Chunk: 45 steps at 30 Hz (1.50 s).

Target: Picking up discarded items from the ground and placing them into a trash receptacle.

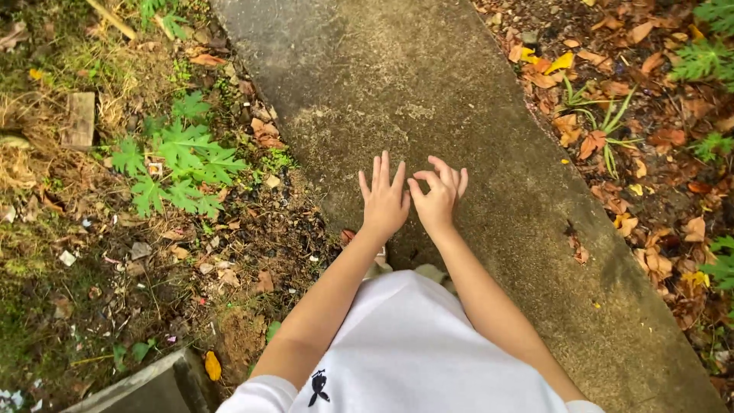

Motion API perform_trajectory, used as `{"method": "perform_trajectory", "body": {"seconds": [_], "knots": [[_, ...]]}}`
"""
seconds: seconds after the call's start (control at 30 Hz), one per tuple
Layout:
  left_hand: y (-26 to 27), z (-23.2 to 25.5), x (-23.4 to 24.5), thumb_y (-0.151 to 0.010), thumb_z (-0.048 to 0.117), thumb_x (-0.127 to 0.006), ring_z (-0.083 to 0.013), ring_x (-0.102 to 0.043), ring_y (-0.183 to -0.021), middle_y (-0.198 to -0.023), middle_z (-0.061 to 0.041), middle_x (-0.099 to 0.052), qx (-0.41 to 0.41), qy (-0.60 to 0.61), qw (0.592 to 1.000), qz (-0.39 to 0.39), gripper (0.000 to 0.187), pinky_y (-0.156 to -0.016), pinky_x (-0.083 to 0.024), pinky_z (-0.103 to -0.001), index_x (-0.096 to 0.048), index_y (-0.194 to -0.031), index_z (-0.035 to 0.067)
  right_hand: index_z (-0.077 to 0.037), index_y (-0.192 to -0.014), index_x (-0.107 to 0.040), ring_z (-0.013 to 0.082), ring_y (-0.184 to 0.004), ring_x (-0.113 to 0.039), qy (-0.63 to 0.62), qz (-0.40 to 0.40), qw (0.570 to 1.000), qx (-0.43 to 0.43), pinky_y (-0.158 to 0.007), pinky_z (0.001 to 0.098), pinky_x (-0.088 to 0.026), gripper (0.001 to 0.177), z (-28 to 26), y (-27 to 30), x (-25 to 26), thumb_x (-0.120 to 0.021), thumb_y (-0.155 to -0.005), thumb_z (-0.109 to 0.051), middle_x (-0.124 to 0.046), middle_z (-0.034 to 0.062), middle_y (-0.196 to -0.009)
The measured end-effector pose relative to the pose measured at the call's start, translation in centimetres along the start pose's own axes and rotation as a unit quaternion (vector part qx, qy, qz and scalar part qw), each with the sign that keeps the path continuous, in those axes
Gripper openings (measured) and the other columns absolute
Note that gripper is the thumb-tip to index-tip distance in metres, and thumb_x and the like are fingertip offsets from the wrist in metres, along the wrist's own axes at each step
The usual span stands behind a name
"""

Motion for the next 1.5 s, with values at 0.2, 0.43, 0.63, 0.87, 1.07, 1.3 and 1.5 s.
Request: {"method": "perform_trajectory", "body": {"seconds": [0.2, 0.43, 0.63, 0.87, 1.07, 1.3, 1.5], "knots": [[-1.2, -1.5, 1.5, -0.095, 0.026, -0.059, -0.039, -0.015, -0.157, -0.167, -0.024, -0.02, 0.034, 0.008, 0.999, 0.035, 0.06, -0.121, -0.006, -0.068, -0.047, -0.152, 0.01, -0.014, -0.088, -0.076, 0.0256, -0.118, -0.059, -0.016, -0.025, 0.999, 0.036, -0.124, 0.0577, -0.016, 0.013, -0.4, -1.9, -2.1, -0.084, -0.083, -0.023, -0.065, 0.0037, -0.133], [-3.3, -2.8, 1.8, -0.097, 0.026, -0.059, -0.0386, -0.016, -0.158, -0.167, -0.024, -0.02, 0.092, 0.02, 0.994, 0.055, 0.057, -0.122, -0.005, -0.068, -0.049, -0.151, 0.012, -0.015, -0.088, -0.076, 0.0263, -0.126, -0.057, -0.046, -0.081, 0.991, 0.094, -0.124, 0.0566, -0.016, 0.007, -0.8, -4.8, -5.0, -0.08, -0.085, -0.019, -0.066, 0.0036, -0.13], [-5.7, -3.6, 1.9, -0.094, 0.02, -0.059, -0.0397, -0.017, -0.155, -0.165, -0.024, -0.022, 0.165, 0.017, 0.98, 0.109, 0.056, -0.119, -0.005, -0.068, -0.051, -0.15, 0.012, -0.012, -0.088, -0.075, 0.0278, -0.127, -0.055, -0.054, -0.145, 0.973, 0.171, -0.123, 0.0585, -0.015, 0.006, -1.5, -9.3, -6.9, -0.077, -0.088, -0.018, -0.066, 0.0054, -0.128], [-7.0, -2.7, 2.9, -0.089, 0.015, -0.069, -0.0389, -0.022, -0.156, -0.166, -0.021, -0.027, 0.218, 0.041, 0.957, 0.189, 0.053, -0.122, -0.008, -0.067, -0.061, -0.141, 0.02, -0.01, -0.093, -0.073, 0.028, -0.128, -0.055, -0.083, -0.22, 0.945, 0.227, -0.124, 0.0569, -0.017, 0.009, -1.7, -12.3, -8.9, -0.075, -0.091, -0.019, -0.066, 0.0062, -0.13], [-7.4, -2.5, 2.8, -0.087, 0.012, -0.071, -0.037, -0.026, -0.157, -0.166, -0.02, -0.031, 0.249, 0.019, 0.94, 0.231, 0.049, -0.124, -0.01, -0.066, -0.067, -0.135, 0.022, -0.01, -0.09, -0.074, 0.0275, -0.128, -0.055, -0.087, -0.28, 0.923, 0.249, -0.123, 0.0587, -0.015, 0.011, -1.4, -13.3, -10.2, -0.075, -0.09, -0.021, -0.067, 0.0048, -0.127], [-6.7, -3.0, 2.3, -0.085, 0.016, -0.074, -0.0402, -0.024, -0.155, -0.164, -0.022, -0.028, 0.293, 0.007, 0.922, 0.252, 0.054, -0.122, -0.011, -0.067, -0.063, -0.138, 0.017, -0.013, -0.086, -0.075, 0.0275, -0.128, -0.054, -0.082, -0.302, 0.913, 0.262, -0.123, 0.0601, -0.012, 0.012, -1.4, -14.3, -11.5, -0.077, -0.087, -0.025, -0.067, 0.0055, -0.126], [-7.1, -2.8, 2.3, -0.09, 0.01, -0.069, -0.0388, -0.027, -0.156, -0.165, -0.021, -0.032, 0.291, -0.005, 0.917, 0.272, 0.047, -0.124, -0.011, -0.065, -0.067, -0.136, 0.021, -0.012, -0.087, -0.075, 0.0277, -0.128, -0.054, -0.076, -0.302, 0.902, 0.3, -0.122, 0.0614, -0.012, 0.013, -1.7, -14.4, -11.8, -0.077, -0.088, -0.025, -0.067, 0.006, -0.126]]}}
Point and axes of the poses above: each hand's wrist, its own y-axis away from the middle knuckle, its own x-axis out of the back of the hand, z = x × y, the point moved 8 cm from there along -y, towards the middle knuckle
